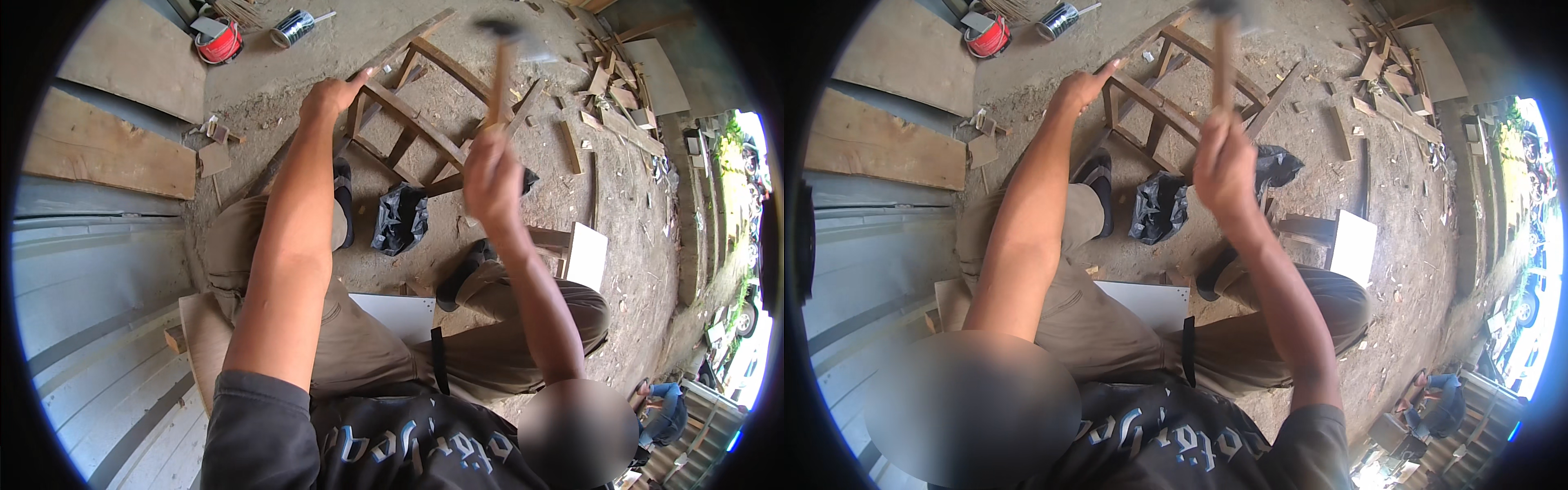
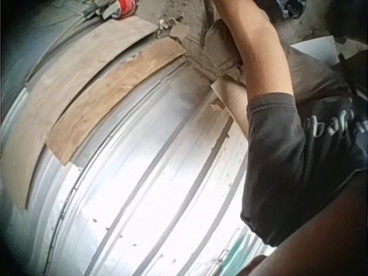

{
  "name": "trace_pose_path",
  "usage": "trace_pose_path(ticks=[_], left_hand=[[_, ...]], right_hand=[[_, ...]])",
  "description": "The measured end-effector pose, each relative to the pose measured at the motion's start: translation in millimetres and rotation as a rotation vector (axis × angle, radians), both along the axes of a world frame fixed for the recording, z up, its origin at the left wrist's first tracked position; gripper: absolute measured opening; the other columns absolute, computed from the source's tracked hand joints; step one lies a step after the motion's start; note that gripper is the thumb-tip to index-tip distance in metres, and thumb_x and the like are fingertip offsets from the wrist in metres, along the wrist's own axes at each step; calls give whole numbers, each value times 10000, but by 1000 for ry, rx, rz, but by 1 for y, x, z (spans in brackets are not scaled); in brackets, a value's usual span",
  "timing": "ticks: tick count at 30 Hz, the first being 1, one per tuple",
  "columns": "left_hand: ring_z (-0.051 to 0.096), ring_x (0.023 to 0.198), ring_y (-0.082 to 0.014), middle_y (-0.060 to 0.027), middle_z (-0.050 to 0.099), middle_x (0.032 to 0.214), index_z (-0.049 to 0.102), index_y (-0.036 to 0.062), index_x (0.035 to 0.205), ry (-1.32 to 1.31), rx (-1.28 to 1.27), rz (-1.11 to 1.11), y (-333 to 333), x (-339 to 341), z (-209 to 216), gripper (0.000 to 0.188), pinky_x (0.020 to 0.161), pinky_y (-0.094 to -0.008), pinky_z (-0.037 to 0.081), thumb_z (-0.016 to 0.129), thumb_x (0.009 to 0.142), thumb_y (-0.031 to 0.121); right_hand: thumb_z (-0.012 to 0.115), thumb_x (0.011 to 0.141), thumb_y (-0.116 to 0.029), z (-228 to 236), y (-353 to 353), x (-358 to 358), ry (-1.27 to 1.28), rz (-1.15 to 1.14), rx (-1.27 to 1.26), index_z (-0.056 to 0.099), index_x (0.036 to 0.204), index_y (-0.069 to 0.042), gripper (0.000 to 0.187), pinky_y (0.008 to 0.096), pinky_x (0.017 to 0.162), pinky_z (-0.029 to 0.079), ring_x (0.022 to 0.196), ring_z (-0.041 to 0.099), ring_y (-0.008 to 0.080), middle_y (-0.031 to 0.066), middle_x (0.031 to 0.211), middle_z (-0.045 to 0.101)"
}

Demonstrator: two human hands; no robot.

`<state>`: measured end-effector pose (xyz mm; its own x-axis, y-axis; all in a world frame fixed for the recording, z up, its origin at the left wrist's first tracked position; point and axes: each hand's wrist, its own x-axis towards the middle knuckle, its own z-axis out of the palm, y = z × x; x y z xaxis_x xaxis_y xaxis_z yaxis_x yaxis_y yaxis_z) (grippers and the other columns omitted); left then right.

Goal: The person uses a hammer to strike and adjust joints on a wooden chair frame. They repeatedly reposition the chair and tap different sections to tighten or align the structure.

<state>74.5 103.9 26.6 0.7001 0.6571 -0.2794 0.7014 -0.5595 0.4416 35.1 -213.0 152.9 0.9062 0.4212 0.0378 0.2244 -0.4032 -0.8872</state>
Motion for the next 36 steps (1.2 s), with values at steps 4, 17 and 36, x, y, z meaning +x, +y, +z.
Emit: trace_pose_path(ticks=[4,17,36], left_hand=[[663,1008,-372,-301,663,1049,651,-88,1131,8,5,-2,3,-6,5,1088,858,-447,502,328,769,886],[688,903,-375,-270,688,939,684,-67,1071,-22,-36,50,0,-11,6,1075,817,-435,513,323,759,895],[552,1228,-369,-227,581,1301,598,11,1277,95,-116,-8,-2,-2,24,997,969,-481,468,373,788,851]], right_hand=[[366,1035,-414,-6,-18,-5,43,168,-459,575,769,56,578,446,620,469,619,593,413,258,652,578],[361,1039,-446,35,4,-8,138,47,-105,561,787,-42,517,304,459,415,520,525,122,33,602,534],[388,1030,-434,12,-13,0,220,76,-354,572,887,12,503,351,502,437,551,563,195,103,621,544]])
